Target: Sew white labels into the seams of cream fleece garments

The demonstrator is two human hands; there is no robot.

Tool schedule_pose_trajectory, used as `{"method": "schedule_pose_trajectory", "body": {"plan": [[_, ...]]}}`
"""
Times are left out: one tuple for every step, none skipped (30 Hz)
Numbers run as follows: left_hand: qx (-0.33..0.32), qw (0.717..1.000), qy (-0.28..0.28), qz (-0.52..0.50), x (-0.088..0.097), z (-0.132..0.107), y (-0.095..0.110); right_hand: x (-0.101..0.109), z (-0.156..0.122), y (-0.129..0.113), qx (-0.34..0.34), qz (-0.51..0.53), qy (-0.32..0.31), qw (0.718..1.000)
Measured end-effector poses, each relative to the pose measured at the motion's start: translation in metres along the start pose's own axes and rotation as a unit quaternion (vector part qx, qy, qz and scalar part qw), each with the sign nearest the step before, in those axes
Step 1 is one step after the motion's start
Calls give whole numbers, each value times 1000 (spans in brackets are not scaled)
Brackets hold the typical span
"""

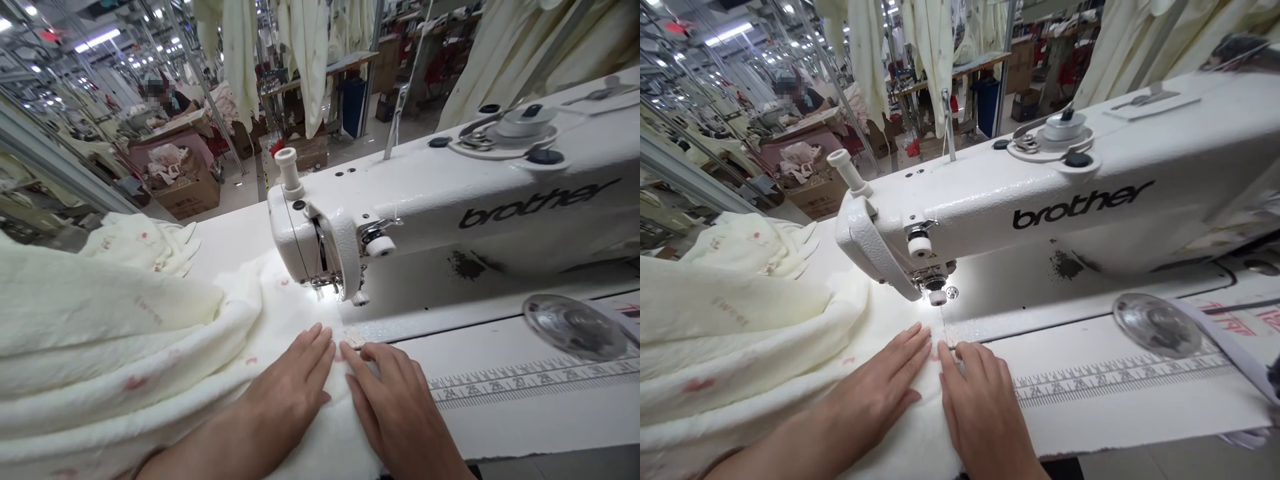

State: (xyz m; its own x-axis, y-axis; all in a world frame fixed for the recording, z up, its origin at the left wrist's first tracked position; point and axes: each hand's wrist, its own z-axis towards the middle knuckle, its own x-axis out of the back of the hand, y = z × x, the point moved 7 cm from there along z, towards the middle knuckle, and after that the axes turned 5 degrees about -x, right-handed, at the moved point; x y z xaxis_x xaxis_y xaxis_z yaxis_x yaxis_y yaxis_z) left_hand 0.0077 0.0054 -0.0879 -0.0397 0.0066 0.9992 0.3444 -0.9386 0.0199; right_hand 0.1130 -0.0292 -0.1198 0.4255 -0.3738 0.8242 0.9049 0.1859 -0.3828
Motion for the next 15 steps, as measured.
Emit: {"method": "schedule_pose_trajectory", "body": {"plan": [[-6, 1000, -11, 2, -4, -1, 1, 1, 0, 0, -1, 1, 7, 1000], [-8, 1000, -15, 1, -7, -1, 0, 2, 1, 0, -4, 3, 13, 1000], [-10, 1000, -18, -2, -8, 0, 0, 4, 2, 0, -4, 5, 19, 1000], [-12, 1000, -18, -5, -8, 1, -1, 5, 2, 0, -4, 6, 22, 1000], [-13, 1000, -18, -9, -7, 2, -2, 5, 3, 0, -5, 5, 21, 1000], [-12, 1000, -19, -14, -7, 3, -3, 4, 3, 0, -4, 4, 16, 1000], [-10, 1000, -21, -19, -7, 3, -5, 3, 3, 0, -2, 2, 7, 1000], [-9, 999, -22, -25, -7, 4, -6, 2, 2, 0, -2, 0, 1, 1000], [-9, 999, -24, -27, -7, 4, -6, 0, 1, 0, -4, -1, -4, 1000], [-9, 999, -26, -26, -8, 5, -7, 0, 0, 0, -6, -1, -5, 1000], [-12, 999, -27, -22, -9, 5, -6, 0, -1, 0, -6, -1, -7, 1000], [-13, 999, -30, -17, -10, 5, -6, 0, -2, -1, -7, -1, -7, 1000], [-14, 999, -33, -11, -12, 5, -6, 2, -3, -1, -10, -1, -7, 1000], [-15, 999, -33, -6, -13, 5, -5, 4, -2, 0, -12, 1, -8, 1000], [-14, 999, -33, -1, -14, 5, -4, 6, 0, 1, -12, 8, -11, 1000]]}}
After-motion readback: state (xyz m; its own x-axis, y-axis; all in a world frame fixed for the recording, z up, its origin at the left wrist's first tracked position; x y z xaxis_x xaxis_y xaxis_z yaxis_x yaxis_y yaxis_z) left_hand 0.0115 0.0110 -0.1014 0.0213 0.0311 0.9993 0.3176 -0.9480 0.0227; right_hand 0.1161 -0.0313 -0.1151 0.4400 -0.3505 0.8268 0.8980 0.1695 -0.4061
